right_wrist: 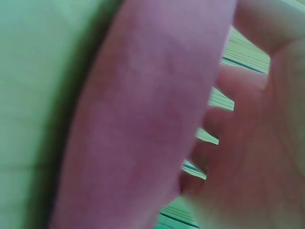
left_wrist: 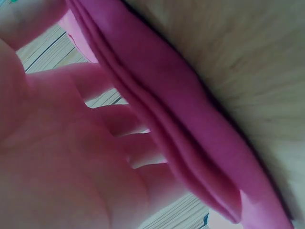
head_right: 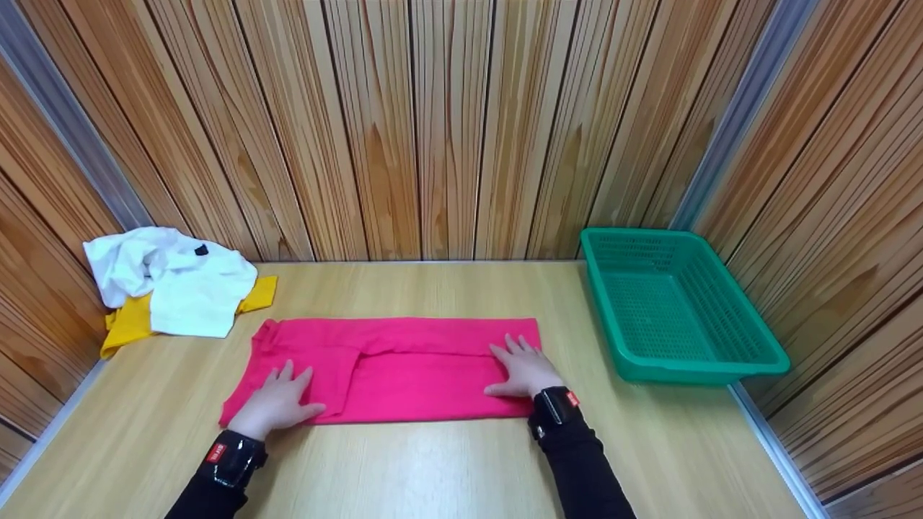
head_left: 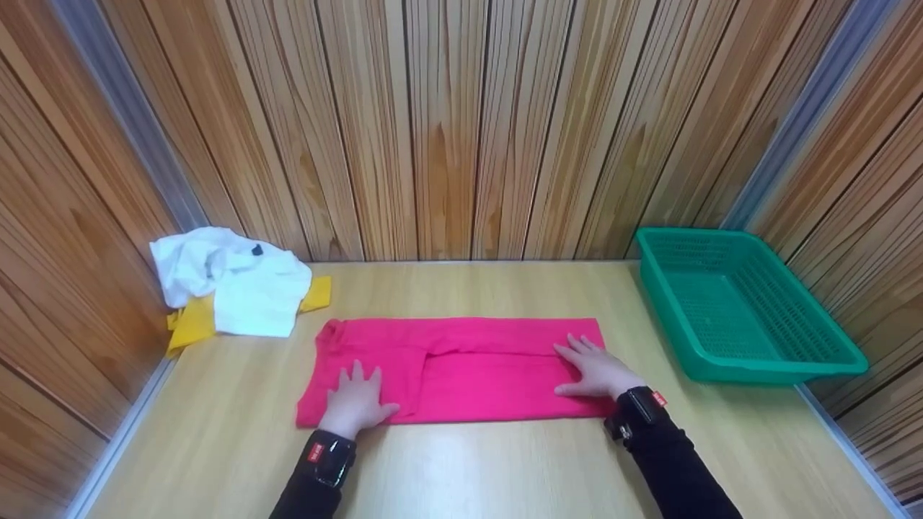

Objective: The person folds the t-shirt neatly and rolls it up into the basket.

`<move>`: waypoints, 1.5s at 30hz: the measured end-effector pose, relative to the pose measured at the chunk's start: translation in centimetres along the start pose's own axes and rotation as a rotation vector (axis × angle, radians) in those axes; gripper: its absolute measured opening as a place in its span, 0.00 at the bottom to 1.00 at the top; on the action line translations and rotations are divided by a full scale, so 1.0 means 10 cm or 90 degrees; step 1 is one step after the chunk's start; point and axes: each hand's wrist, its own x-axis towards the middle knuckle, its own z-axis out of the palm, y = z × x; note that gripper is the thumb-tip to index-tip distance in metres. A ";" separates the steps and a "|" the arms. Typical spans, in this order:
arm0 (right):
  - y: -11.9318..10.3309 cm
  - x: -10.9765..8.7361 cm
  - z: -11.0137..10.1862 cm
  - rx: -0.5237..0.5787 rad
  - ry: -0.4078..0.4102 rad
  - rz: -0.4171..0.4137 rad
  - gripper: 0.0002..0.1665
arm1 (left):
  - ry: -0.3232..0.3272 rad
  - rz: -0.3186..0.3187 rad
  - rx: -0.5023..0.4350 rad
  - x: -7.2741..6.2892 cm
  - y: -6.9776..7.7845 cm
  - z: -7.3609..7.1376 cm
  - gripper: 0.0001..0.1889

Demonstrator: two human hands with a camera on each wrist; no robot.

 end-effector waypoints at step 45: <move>-0.29 0.23 0.01 -0.030 0.085 0.035 0.36 | 0.155 0.008 0.083 -0.12 0.79 0.36 0.35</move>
